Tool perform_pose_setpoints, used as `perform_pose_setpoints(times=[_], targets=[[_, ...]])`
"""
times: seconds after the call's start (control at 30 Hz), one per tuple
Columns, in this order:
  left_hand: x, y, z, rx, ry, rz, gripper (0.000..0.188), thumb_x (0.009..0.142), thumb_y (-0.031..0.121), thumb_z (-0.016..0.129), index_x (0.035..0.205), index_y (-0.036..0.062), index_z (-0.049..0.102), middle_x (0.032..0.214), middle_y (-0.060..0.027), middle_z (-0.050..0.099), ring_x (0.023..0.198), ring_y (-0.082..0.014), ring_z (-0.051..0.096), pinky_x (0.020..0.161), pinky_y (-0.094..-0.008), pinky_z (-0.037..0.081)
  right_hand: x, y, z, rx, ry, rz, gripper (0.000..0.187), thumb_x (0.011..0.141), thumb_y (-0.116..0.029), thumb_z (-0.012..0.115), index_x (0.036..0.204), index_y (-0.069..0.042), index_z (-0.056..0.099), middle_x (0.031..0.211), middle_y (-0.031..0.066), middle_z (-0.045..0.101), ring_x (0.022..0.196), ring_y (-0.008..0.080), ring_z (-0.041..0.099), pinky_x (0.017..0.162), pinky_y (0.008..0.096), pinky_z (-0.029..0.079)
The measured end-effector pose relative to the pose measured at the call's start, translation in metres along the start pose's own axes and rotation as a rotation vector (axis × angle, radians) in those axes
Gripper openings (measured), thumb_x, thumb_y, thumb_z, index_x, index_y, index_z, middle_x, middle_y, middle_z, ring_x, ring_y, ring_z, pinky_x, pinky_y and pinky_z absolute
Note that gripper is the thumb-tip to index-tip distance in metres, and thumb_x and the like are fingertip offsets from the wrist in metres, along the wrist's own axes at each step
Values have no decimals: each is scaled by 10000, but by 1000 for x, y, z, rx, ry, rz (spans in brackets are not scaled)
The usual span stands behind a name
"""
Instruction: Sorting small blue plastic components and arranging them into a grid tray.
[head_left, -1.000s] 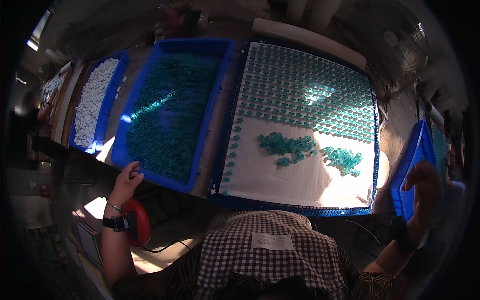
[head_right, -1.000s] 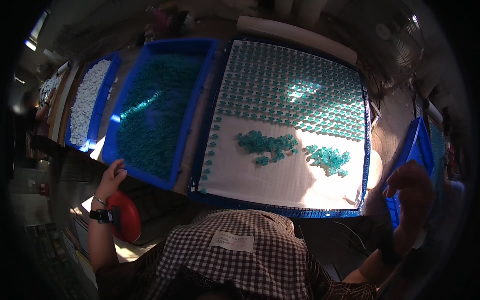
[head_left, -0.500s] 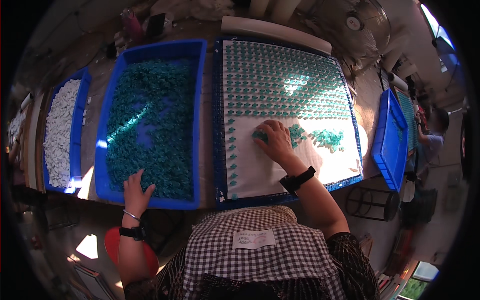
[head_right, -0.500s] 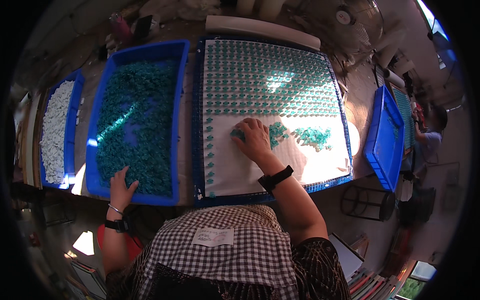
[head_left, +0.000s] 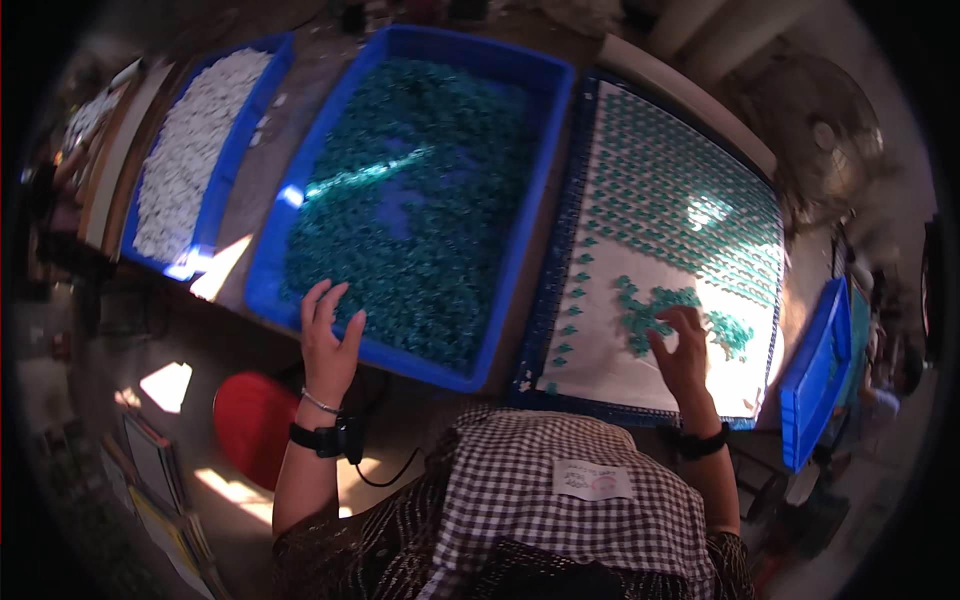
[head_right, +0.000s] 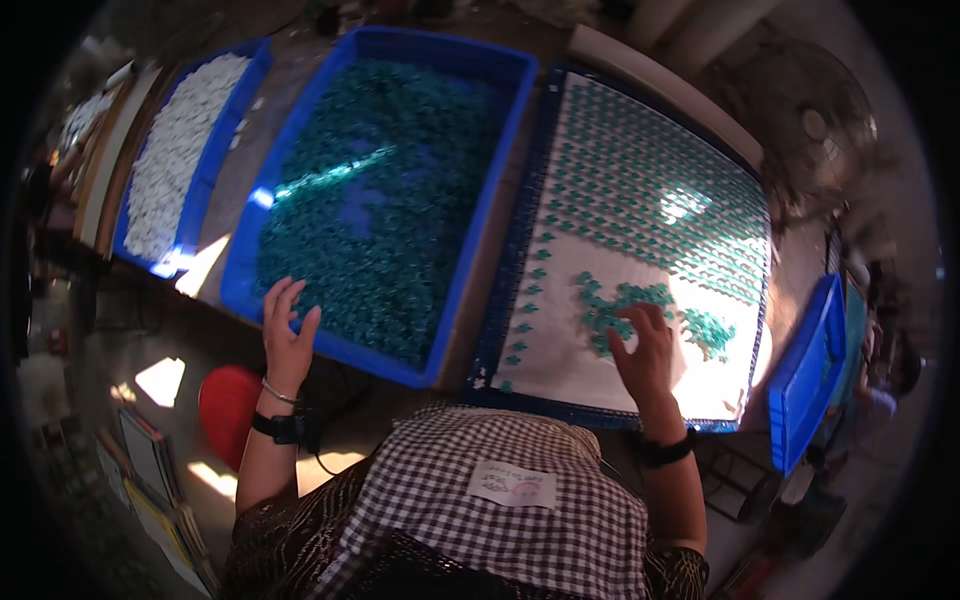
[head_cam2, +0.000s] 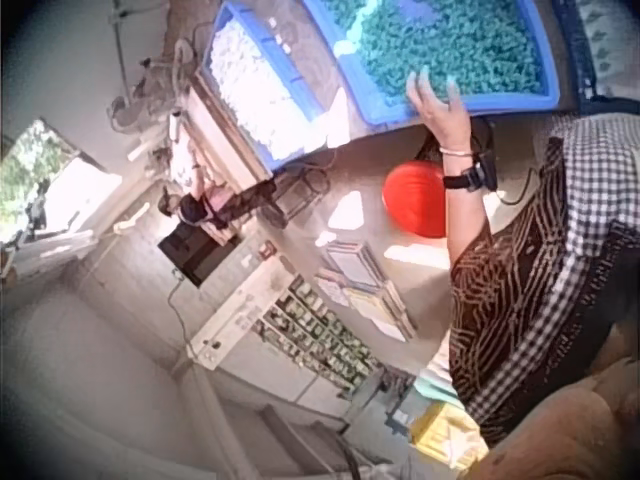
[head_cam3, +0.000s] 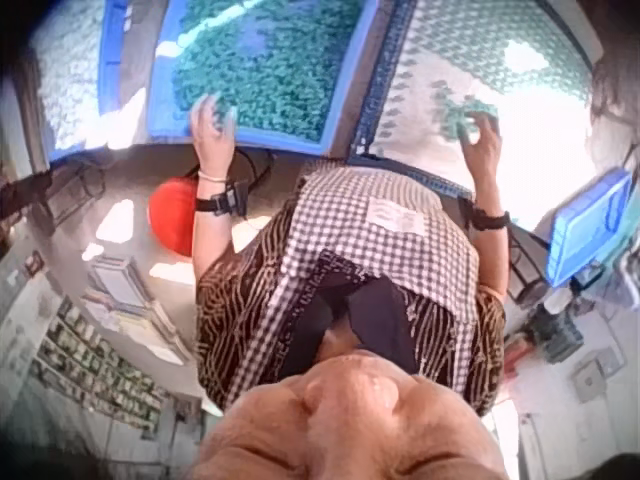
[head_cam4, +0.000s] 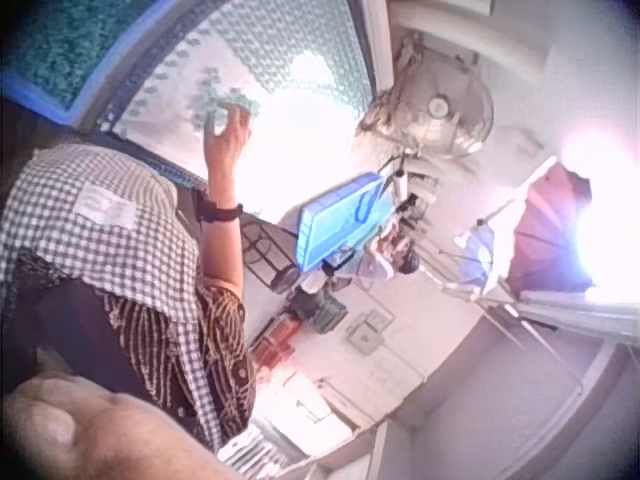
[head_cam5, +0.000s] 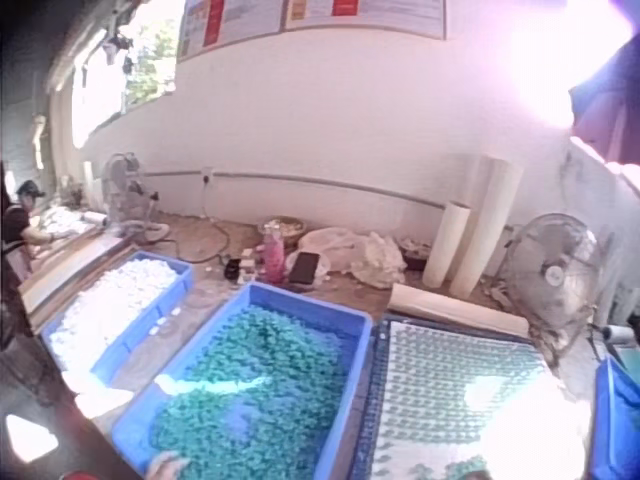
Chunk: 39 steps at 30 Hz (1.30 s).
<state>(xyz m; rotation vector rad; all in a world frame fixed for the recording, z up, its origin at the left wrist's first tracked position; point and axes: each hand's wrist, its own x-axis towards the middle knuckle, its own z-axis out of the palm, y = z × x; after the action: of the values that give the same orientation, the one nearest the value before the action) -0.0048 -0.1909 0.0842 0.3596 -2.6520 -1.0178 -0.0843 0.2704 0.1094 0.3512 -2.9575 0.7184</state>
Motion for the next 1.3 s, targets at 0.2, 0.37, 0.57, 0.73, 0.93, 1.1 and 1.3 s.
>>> perform_pose_setpoints(times=[0.2, 0.37, 0.57, 0.73, 0.93, 1.1, 1.3], targets=[[-108, -43, -7, -340, 461, -392, 245, 886, 127, 620, 1113, 45, 575, 1099, -66, 557, 914, -135, 559, 791, -257, 470, -17, -10, -14, 225, -169, -34, 204, 747, 54, 638, 934, -17, 601, 999, 107, 584, 791, 192, 576, 702, 291, 462], [-269, -120, 53, -827, 633, -1284, 578, 875, 487, 608, 1284, 101, 471, 1114, -67, 546, 908, -131, 547, 763, -279, 481, -35, -39, -1, 231, -463, -212, 153, 741, 62, 627, 878, -6, 613, 884, 110, 605, 730, 200, 587, 652, 291, 474], [-366, -228, 38, -1238, 981, -1319, 1269, 637, 816, 563, 1433, -79, 145, 1500, -187, 219, 1381, -284, 263, 1116, -373, 243, -53, -54, 10, 222, -704, -258, 156, 736, 54, 638, 875, -16, 630, 836, 108, 612, 712, 202, 609, 659, 296, 483], [-339, -289, 13, -1327, 1260, -1248, 811, 698, 722, 634, 1087, 19, 523, 895, -103, 552, 795, -210, 524, 786, -361, 460, -41, -70, 14, 113, -702, -297, 157, 731, 58, 644, 869, -14, 628, 819, 110, 616, 707, 209, 613, 652, 298, 485], [-307, -322, -38, -1292, 1141, -1155, 569, 696, 642, 693, 849, 109, 565, 583, 3, 521, 436, -157, 381, 519, -285, 379, -35, -86, 32, 113, -839, -326, 165, 735, 36, 651, 890, -13, 624, 823, 127, 616, 724, 232, 627, 655, 312, 494], [-263, -290, -92, -1238, 1349, -1065, 405, 765, 402, 737, 964, 84, 585, 730, -24, 622, 496, -170, 488, 525, -311, 426, -18, -104, 37, 95, -913, -404, 172, 739, 23, 654, 905, -15, 631, 823, 130, 617, 728, 246, 628, 658, 322, 501], [-337, -178, -132, -1316, 1155, -884, 294, 841, 213, 664, 1094, 93, 573, 966, -27, 662, 629, -118, 602, 491, -227, 468, -25, -121, 24, 154, -995, -494, 197, 712, 3, 694, 899, -18, 633, 835, 123, 627, 749, 265, 628, 667, 345, 507]])
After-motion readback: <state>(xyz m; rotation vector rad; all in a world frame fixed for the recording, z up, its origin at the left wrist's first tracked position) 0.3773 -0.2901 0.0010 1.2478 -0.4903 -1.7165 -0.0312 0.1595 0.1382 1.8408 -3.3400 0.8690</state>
